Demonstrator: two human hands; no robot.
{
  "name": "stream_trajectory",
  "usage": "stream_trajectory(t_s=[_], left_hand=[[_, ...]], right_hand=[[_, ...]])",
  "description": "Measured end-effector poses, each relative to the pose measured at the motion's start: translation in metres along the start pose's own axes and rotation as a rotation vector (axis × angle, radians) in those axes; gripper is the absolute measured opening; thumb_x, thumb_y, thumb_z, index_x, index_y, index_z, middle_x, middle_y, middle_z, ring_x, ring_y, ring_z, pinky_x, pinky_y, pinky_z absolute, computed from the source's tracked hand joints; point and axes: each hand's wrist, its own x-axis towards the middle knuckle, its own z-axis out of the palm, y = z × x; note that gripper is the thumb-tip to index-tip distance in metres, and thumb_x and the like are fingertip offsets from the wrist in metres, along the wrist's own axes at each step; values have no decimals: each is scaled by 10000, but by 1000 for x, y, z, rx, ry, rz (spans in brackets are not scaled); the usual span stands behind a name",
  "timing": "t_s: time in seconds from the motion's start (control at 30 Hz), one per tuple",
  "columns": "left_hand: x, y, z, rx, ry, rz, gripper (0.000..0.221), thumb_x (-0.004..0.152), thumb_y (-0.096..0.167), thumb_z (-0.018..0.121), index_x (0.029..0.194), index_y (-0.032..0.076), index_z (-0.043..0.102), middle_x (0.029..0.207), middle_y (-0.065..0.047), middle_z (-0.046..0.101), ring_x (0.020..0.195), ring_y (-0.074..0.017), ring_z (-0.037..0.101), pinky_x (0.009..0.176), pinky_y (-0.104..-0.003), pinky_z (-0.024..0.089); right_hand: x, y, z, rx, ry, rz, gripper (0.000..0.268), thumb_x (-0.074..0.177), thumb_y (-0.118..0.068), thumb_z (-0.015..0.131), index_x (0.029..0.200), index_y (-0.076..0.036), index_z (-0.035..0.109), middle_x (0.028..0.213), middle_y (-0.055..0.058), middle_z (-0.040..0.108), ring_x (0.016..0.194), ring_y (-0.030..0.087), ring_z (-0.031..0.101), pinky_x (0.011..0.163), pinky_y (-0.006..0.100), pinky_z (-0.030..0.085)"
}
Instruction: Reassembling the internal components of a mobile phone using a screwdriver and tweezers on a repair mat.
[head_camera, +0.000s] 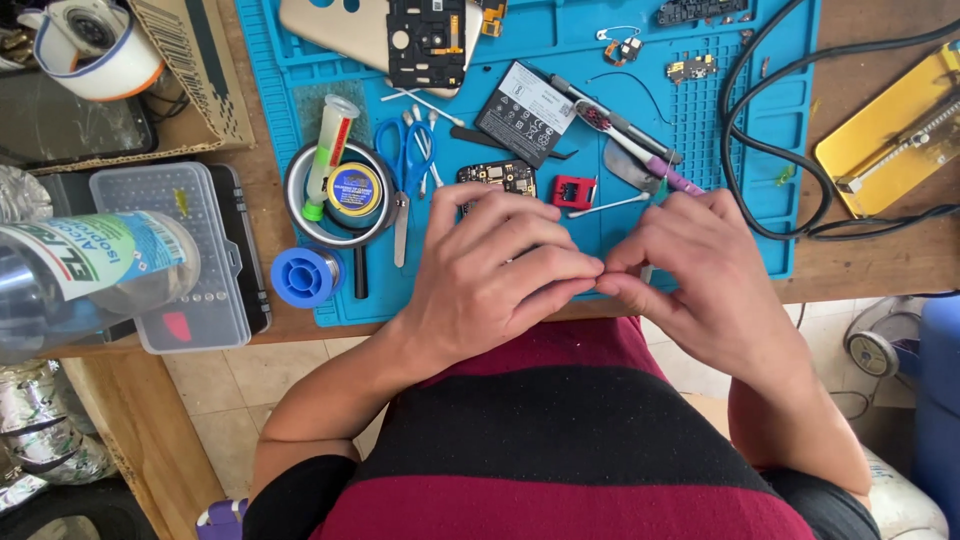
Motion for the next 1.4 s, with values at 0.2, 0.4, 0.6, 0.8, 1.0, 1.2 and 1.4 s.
stream_trajectory(t_s=[0.2, 0.4, 0.6, 0.8, 1.0, 1.2, 1.4], left_hand=[[1, -2, 7, 72, -40, 12, 111, 1144, 337, 890, 1103, 243, 847, 1116, 52, 785, 1146, -231, 756, 1091, -491, 425], [1, -2, 17, 236, -136, -10, 210, 1082, 310, 947, 1020, 255, 754, 1060, 47, 732, 1144, -241, 712, 1129, -518, 417], [1, -1, 21, 275, -145, -12, 193, 1079, 261, 935, 981, 247, 769, 1039, 27, 736, 1116, -243, 698, 1112, -531, 419], [-9, 1, 13, 143, -176, 61, 177, 1120, 285, 867, 980, 219, 782, 952, 17, 697, 973, -242, 659, 1002, -486, 456], [-31, 2, -5, -97, -107, 215, 502, 1193, 475, 769, 835, 151, 629, 786, -11, 540, 728, -218, 542, 750, -373, 406], [-67, -6, -23, -169, -21, 131, 616, 1134, 624, 683, 790, 154, 484, 677, 13, 414, 573, -190, 412, 655, -386, 286], [-90, -20, -46, 18, 131, 57, 535, 1157, 460, 720, 738, 160, 574, 650, 14, 533, 565, -169, 502, 673, -373, 337]], right_hand=[[0, 7, -3, -57, 58, 17, 262, 1120, -467, 751, 1039, -218, 742, 949, -56, 695, 972, 253, 598, 947, 452, 334], [1, 10, 4, -253, 31, 23, 275, 1150, -517, 740, 1074, -257, 792, 940, -66, 666, 970, 280, 562, 900, 474, 345], [-13, 26, -10, -423, 192, 128, 302, 1251, -510, 770, 1241, -216, 841, 995, -40, 716, 991, 296, 576, 969, 488, 355], [-22, 33, -8, -591, 231, 143, 201, 1301, -484, 871, 1243, -291, 886, 1014, -37, 682, 1036, 305, 621, 974, 488, 367], [-11, 27, 2, -739, 183, 95, 257, 1305, -567, 875, 1350, -314, 897, 1002, -69, 664, 1044, 286, 626, 966, 461, 376], [-2, 30, 19, -809, 154, 69, 273, 1311, -605, 887, 1280, -334, 877, 1112, -66, 757, 1081, 278, 657, 1045, 462, 408], [3, 29, 17, -751, 133, 88, 189, 1303, -479, 895, 1225, -312, 854, 1095, -62, 762, 1059, 300, 657, 1014, 473, 391]])
